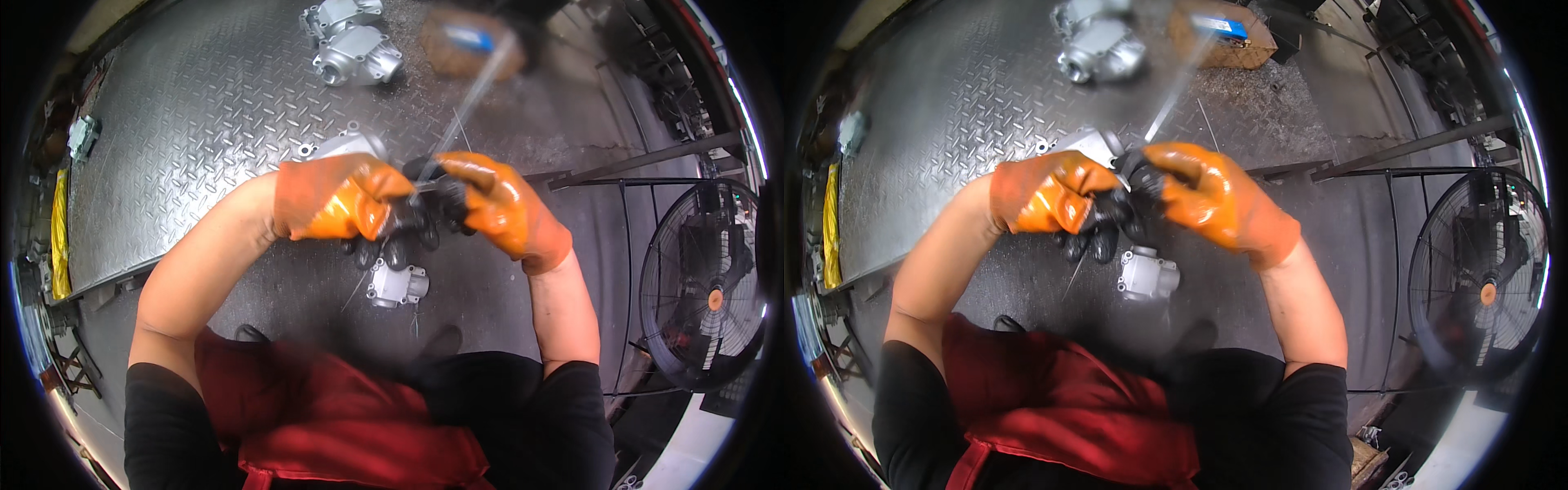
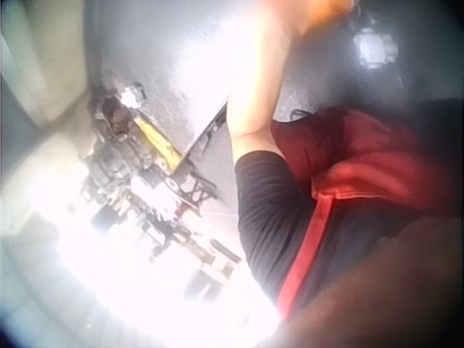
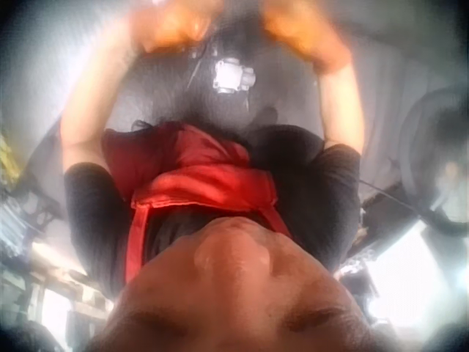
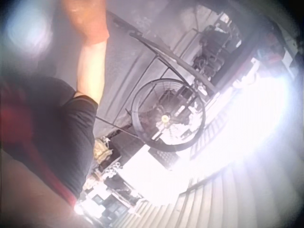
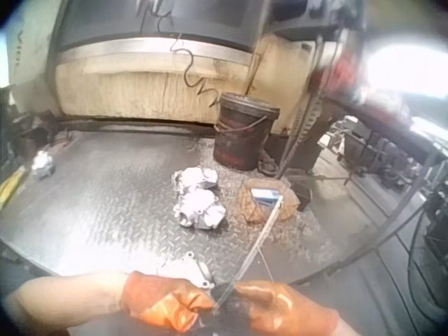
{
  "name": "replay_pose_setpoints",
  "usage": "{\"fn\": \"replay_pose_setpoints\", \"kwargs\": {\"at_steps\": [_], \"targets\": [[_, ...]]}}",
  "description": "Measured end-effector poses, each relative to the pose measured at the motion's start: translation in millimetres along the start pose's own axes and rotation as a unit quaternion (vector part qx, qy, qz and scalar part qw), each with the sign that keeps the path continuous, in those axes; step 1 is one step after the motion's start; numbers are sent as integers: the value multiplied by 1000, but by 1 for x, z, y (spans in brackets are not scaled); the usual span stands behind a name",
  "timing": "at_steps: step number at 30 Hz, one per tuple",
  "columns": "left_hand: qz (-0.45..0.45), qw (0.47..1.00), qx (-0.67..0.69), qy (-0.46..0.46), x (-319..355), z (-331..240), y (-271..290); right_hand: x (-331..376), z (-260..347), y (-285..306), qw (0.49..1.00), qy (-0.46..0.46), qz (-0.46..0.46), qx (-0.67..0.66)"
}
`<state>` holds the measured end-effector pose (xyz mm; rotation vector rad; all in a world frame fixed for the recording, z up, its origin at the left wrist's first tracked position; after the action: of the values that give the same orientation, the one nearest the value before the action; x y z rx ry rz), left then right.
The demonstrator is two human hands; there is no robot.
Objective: The person works with metal engine housings, first using a tool inside a large machine, then carrying a part across a fabrication floor to a table where they clean or deburr it using a small handheld tool and a cloth.
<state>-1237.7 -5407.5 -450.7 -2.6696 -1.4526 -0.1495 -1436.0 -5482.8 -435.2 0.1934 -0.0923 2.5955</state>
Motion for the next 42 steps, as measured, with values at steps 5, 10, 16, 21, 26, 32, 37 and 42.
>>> {"fn": "replay_pose_setpoints", "kwargs": {"at_steps": [5,10,16,21,26,32,37,42], "targets": [[-5,996,-52,76,2,10,-6,-11,-10,-13,996,15,-55,68],[-89,973,-210,25,29,-3,48,4,10,-4,964,139,-217,68],[-197,758,-611,-112,58,37,80,-1,-9,-41,958,130,-183,180],[-118,842,-525,44,42,58,68,-6,-14,-48,950,121,-177,227],[-158,848,-504,45,42,65,65,-13,-18,-45,908,178,-182,333],[-171,856,-484,56,45,42,53,-18,-12,-57,916,157,-175,326],[-166,857,-487,34,51,41,54,-22,-9,-55,911,146,-179,342],[-176,858,-481,33,45,62,69,-28,-12,-61,907,162,-181,343]]}}
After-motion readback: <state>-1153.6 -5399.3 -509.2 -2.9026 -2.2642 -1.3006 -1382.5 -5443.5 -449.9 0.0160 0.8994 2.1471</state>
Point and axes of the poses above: each hand's wrist, its own x-axis away from the middle knuckle, its own y-axis out of the back of the hand, z = x × y, the point moved 3 cm from there along -x, towards the middle knuckle
